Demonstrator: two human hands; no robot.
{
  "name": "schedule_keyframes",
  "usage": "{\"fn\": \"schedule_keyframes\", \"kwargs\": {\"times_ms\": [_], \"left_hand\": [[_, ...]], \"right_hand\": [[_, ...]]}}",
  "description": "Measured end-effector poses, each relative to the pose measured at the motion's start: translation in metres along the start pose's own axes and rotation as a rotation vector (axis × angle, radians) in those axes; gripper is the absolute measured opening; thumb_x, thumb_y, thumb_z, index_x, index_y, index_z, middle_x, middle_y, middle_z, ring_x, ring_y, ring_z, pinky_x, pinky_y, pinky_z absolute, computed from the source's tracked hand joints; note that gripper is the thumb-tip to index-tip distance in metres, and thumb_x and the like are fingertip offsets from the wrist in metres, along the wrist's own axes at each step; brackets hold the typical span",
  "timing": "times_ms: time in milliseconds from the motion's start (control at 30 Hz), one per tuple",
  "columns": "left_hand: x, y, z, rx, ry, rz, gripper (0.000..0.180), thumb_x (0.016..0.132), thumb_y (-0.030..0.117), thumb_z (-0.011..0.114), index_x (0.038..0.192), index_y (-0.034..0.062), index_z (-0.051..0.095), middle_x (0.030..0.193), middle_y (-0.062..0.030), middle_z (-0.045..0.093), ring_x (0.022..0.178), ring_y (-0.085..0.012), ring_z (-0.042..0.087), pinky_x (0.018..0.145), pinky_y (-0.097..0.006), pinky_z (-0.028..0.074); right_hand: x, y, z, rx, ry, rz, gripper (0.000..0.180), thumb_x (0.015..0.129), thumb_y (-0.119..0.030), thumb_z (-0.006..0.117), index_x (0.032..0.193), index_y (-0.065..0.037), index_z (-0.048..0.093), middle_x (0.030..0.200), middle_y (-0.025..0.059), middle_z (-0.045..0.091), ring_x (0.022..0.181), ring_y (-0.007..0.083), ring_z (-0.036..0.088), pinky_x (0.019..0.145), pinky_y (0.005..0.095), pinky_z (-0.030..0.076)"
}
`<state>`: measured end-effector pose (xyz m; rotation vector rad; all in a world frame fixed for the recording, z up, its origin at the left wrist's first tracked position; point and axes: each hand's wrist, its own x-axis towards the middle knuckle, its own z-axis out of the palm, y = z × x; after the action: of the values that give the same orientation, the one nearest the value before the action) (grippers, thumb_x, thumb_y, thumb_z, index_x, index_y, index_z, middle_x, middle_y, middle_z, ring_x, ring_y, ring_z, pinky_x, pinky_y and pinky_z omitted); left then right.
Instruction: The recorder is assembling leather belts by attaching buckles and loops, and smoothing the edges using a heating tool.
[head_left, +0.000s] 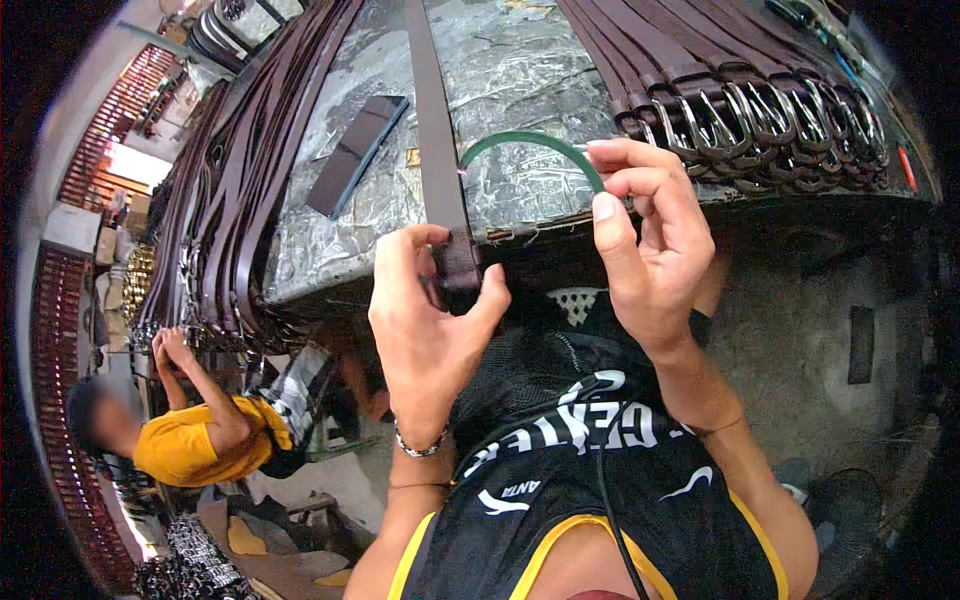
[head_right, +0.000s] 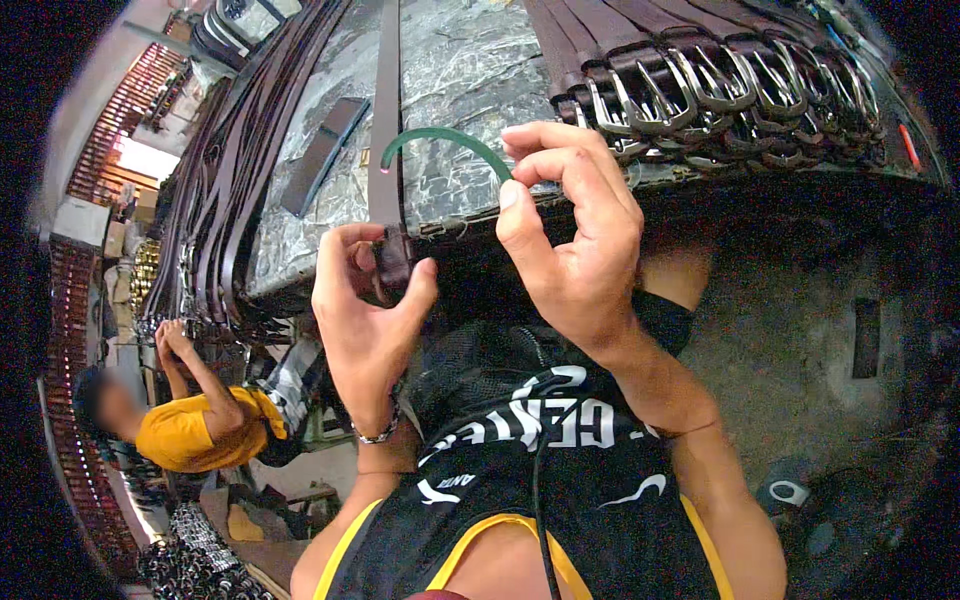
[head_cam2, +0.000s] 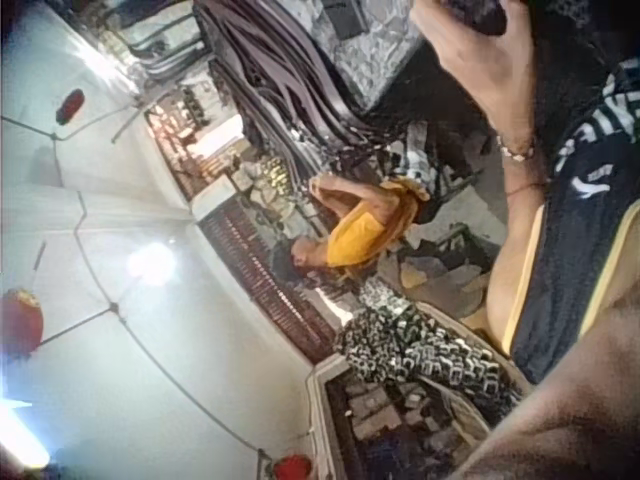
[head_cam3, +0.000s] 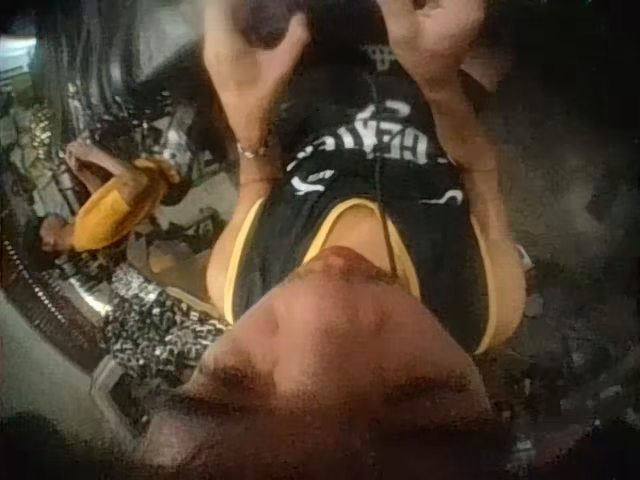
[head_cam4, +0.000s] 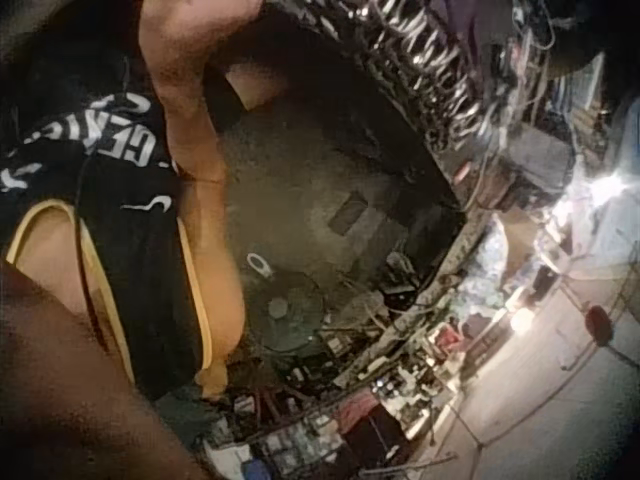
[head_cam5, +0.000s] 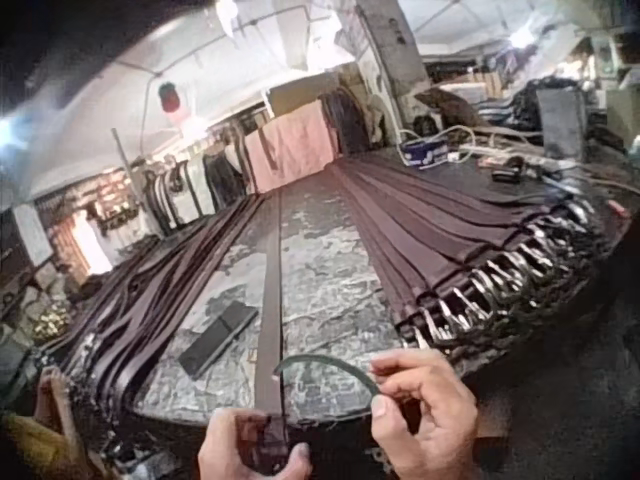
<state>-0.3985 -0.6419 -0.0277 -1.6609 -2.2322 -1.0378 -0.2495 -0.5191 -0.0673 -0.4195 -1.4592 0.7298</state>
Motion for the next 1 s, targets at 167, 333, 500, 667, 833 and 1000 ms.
{"fn": "schedule_keyframes", "kwargs": {"times_ms": [167, 333, 500, 667, 833, 1000], "left_hand": [[-0.001, -0.009, -0.019, -0.649, -0.054, -0.342, 0.035, 0.084, -0.002, 0.065, 0.118, -0.0006, 0.057, 0.088, -0.0004, 0.056, 0.076, -0.0057, 0.053, 0.063, -0.021, 0.045], [0.0, -0.014, -0.021, -0.675, -0.017, -0.346, 0.035, 0.083, -0.002, 0.066, 0.118, -0.0006, 0.059, 0.088, 0.0003, 0.055, 0.073, -0.0043, 0.052, 0.061, -0.02, 0.042], [-0.002, -0.01, -0.009, -0.474, 0.03, -0.295, 0.032, 0.08, 0.004, 0.073, 0.111, 0.0012, 0.064, 0.083, 0.001, 0.055, 0.068, -0.0047, 0.048, 0.058, -0.02, 0.039], [0.0, -0.011, 0.012, -0.234, 0.168, -0.1, 0.029, 0.081, 0.006, 0.077, 0.107, 0.0032, 0.067, 0.079, -0.003, 0.053, 0.061, -0.01, 0.048, 0.053, -0.024, 0.041], [0.002, -0.015, 0.014, -0.294, 0.13, 0.084, 0.027, 0.083, -0.007, 0.066, 0.109, 0.0018, 0.069, 0.083, -0.0025, 0.053, 0.061, -0.0094, 0.045, 0.056, -0.024, 0.039], [0.002, -0.021, 0.002, -0.314, 0.006, 0.065, 0.036, 0.081, -0.006, 0.067, 0.115, 0.0036, 0.068, 0.085, -0.0051, 0.053, 0.067, -0.0114, 0.049, 0.06, -0.025, 0.043]], "right_hand": [[-0.001, -0.001, -0.001, 0.027, 0.006, 0.002, 0.008, 0.085, 0.001, 0.066, 0.091, 0.001, 0.06, 0.11, 0.0154, 0.068, 0.096, 0.0239, 0.067, 0.088, 0.0344, 0.053], [-0.001, -0.001, 0.002, 0.08, 0.001, 0.016, 0.008, 0.087, 0.002, 0.064, 0.093, 0.002, 0.059, 0.112, 0.0157, 0.066, 0.099, 0.0215, 0.065, 0.091, 0.0328, 0.052], [-0.004, 0.0, 0.001, 0.104, -0.029, 0.023, 0.009, 0.089, 0.001, 0.064, 0.096, 0.003, 0.058, 0.116, 0.0171, 0.064, 0.102, 0.0215, 0.064, 0.094, 0.0331, 0.051], [-0.006, -0.004, 0.0, 0.149, -0.051, 0.067, 0.01, 0.092, 0.0, 0.062, 0.099, 0.004, 0.058, 0.121, 0.0181, 0.061, 0.107, 0.0219, 0.062, 0.097, 0.0341, 0.05], [-0.006, -0.004, 0.0, 0.168, -0.051, 0.074, 0.009, 0.092, 0.001, 0.061, 0.1, 0.004, 0.058, 0.123, 0.0179, 0.06, 0.109, 0.0216, 0.061, 0.099, 0.034, 0.049], [-0.007, 0.001, 0.001, 0.208, -0.046, 0.08, 0.009, 0.092, 0.001, 0.061, 0.1, 0.004, 0.058, 0.124, 0.0178, 0.059, 0.111, 0.0214, 0.06, 0.101, 0.0347, 0.049]]}}
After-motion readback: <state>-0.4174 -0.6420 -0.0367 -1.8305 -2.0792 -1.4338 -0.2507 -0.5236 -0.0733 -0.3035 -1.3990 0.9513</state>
